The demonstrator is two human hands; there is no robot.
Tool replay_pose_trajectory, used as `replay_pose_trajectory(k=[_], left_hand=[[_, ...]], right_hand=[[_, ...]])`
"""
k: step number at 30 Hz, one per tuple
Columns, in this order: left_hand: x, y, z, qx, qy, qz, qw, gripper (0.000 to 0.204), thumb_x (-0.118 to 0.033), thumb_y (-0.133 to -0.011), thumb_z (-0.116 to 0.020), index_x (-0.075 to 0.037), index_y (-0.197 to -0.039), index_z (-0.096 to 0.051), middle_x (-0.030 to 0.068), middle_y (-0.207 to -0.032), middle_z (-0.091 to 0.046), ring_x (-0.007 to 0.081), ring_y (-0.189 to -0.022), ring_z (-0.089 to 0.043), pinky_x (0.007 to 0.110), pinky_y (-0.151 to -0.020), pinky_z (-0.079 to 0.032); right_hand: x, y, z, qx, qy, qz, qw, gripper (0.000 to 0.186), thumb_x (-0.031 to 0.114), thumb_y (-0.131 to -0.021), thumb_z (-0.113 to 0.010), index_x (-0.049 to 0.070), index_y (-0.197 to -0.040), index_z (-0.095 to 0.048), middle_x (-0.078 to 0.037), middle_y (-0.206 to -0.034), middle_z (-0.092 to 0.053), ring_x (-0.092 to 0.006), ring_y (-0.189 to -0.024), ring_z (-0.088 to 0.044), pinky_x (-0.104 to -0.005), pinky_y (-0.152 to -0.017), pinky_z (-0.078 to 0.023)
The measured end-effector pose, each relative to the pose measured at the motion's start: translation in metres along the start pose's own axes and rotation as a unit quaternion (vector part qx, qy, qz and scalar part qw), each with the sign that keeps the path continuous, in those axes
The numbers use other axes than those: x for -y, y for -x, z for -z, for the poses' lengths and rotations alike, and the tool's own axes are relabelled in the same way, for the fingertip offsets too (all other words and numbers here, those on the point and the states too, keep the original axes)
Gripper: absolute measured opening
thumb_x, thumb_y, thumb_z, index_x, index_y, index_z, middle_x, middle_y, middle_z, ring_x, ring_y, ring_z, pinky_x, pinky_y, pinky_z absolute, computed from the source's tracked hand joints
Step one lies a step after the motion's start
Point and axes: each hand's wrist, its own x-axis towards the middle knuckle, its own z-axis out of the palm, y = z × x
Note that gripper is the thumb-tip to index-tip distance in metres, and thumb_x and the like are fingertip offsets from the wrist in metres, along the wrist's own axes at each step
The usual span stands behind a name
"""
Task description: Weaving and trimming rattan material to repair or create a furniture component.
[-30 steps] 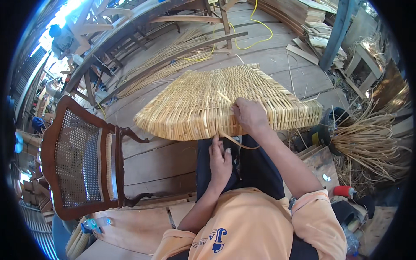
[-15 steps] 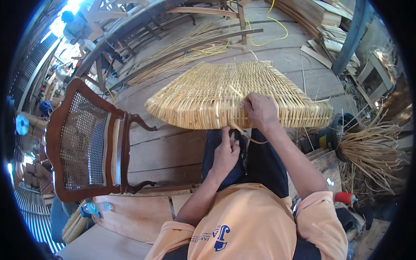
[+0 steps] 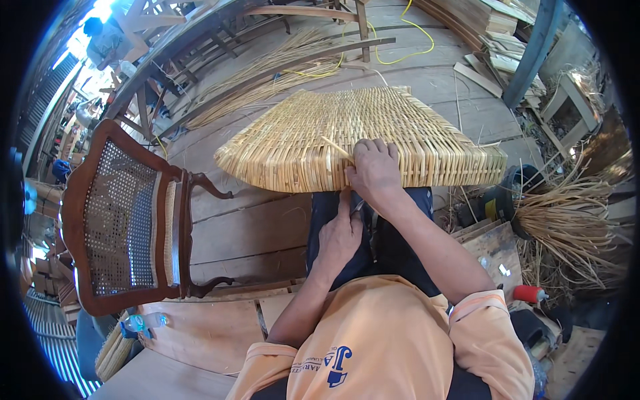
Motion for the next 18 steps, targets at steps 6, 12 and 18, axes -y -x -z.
replay_pose_trajectory(k=[6,12,18], left_hand=[[0.002,0.0,0.021,-0.024,0.014,0.004,1.0,0.037,-0.017,-0.092,-0.052,-0.007,-0.128,-0.047,0.0272,-0.076,-0.064,0.0462,-0.072,-0.062,0.055,-0.063,-0.05],[0.001,-0.015,0.024,-0.052,0.074,0.004,0.996,0.014,-0.014,-0.093,-0.054,-0.001,-0.088,-0.051,0.0261,-0.069,-0.061,0.0455,-0.073,-0.062,0.054,-0.061,-0.048],[-0.006,-0.026,0.006,-0.107,0.148,0.084,0.98,0.016,-0.015,-0.095,-0.052,-0.001,-0.09,-0.057,0.0261,-0.069,-0.061,0.0455,-0.07,-0.061,0.054,-0.059,-0.047]], right_hand=[[0.006,-0.001,-0.011,-0.084,0.046,0.001,0.995,0.026,0.018,-0.07,-0.065,0.004,-0.09,-0.058,-0.011,-0.097,-0.06,-0.0279,-0.101,-0.054,-0.0411,-0.091,-0.037],[-0.001,0.0,-0.011,-0.064,0.003,-0.001,0.998,0.024,0.016,-0.071,-0.064,0.004,-0.09,-0.056,-0.013,-0.097,-0.059,-0.0293,-0.1,-0.055,-0.0419,-0.091,-0.037],[-0.003,0.0,-0.009,-0.069,-0.011,-0.001,0.998,0.024,0.016,-0.072,-0.064,0.003,-0.091,-0.055,-0.013,-0.096,-0.059,-0.0304,-0.099,-0.055,-0.0419,-0.092,-0.037]])
